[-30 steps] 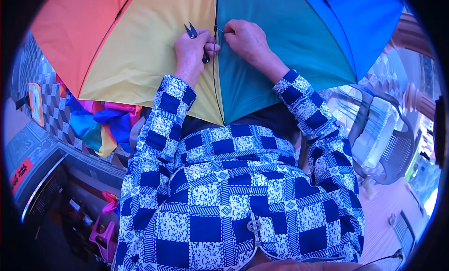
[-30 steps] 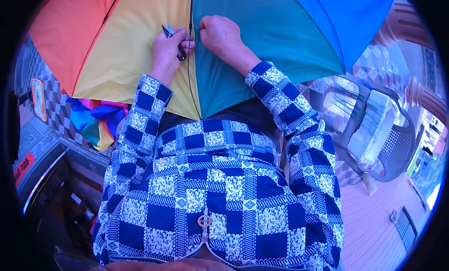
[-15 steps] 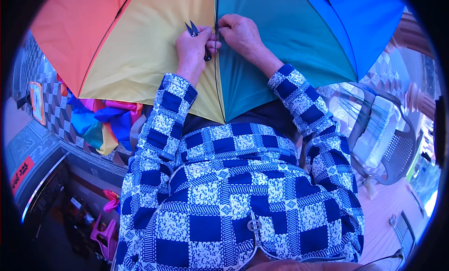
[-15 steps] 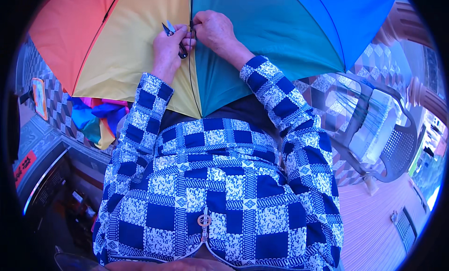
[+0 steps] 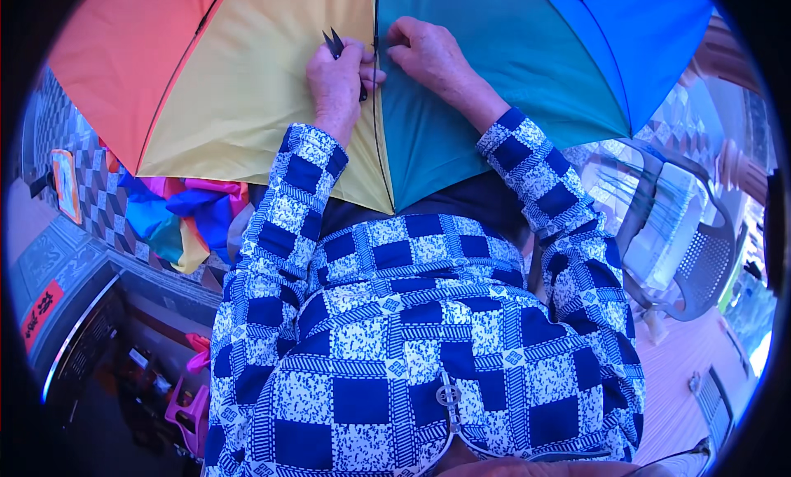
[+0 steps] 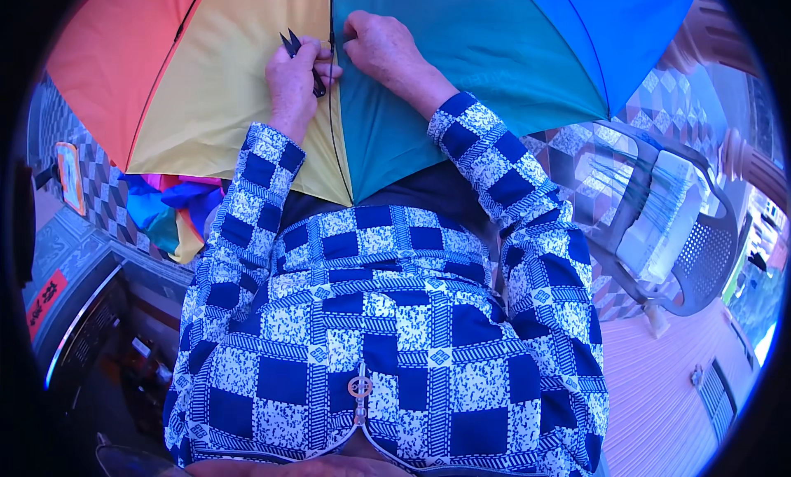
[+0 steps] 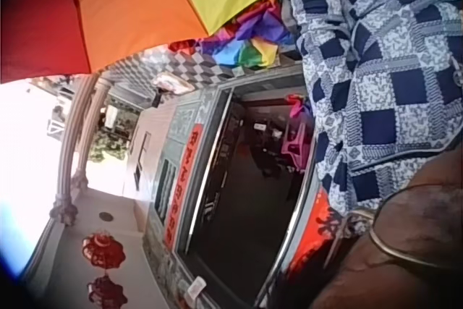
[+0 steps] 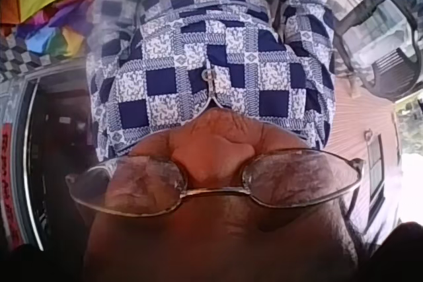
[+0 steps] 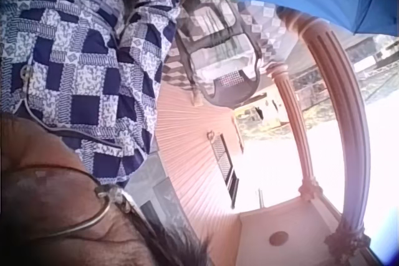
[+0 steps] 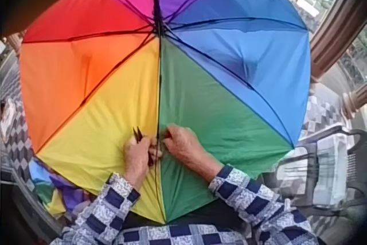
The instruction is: Repairing the ribs of a rainbow umbrella using small hand tools.
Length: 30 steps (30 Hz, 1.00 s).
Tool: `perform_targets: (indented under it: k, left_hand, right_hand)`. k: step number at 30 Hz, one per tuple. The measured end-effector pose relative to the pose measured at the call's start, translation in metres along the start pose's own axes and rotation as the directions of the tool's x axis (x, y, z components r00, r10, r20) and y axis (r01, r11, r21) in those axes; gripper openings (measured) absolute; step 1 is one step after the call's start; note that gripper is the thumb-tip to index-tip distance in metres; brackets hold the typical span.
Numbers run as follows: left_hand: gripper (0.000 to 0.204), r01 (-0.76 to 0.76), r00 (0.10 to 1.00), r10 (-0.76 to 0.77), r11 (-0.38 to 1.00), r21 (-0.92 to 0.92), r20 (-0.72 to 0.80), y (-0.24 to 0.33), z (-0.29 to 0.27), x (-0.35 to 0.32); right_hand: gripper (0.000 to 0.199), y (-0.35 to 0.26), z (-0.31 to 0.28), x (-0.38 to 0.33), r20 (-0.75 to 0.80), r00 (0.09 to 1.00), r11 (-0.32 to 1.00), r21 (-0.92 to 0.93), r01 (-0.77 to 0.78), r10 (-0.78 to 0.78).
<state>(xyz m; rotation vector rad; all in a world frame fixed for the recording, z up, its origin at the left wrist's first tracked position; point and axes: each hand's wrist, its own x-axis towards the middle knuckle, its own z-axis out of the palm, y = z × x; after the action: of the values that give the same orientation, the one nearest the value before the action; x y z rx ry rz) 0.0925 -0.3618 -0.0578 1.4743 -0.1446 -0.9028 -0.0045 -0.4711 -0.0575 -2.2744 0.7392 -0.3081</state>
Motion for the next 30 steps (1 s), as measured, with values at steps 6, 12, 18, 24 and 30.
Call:
perform_targets:
  k: [6,12,18,24,30]
  left_hand:
    - [0.018,-0.030,0.990,0.014,0.993,-0.110,-0.140,0.000,0.001,-0.005]
    - [0.016,-0.031,0.987,-0.007,0.971,-0.235,-0.159,0.000,0.001,-0.005]
    - [0.013,-0.083,0.985,0.037,0.958,-0.275,-0.169,-0.001,-0.003,-0.008]
    - [0.012,-0.083,0.989,0.039,0.947,-0.311,-0.143,0.005,0.004,-0.011]
    - [0.012,-0.107,0.987,0.070,0.958,-0.267,-0.143,0.003,0.005,-0.014]
  right_hand:
    - [0.020,0.003,-0.016,0.002,0.121,0.986,0.993,0.012,-0.116,0.114]
    - [0.019,-0.003,-0.013,-0.001,0.220,0.948,0.871,0.388,-0.301,0.229]
    - [0.016,-0.008,-0.008,-0.011,0.071,0.995,0.993,0.088,-0.076,0.070]
    - [0.020,-0.002,-0.020,-0.013,0.032,0.988,0.903,0.402,-0.154,0.154]
    - [0.025,-0.017,-0.014,-0.007,0.149,0.975,0.934,0.293,-0.205,0.168]
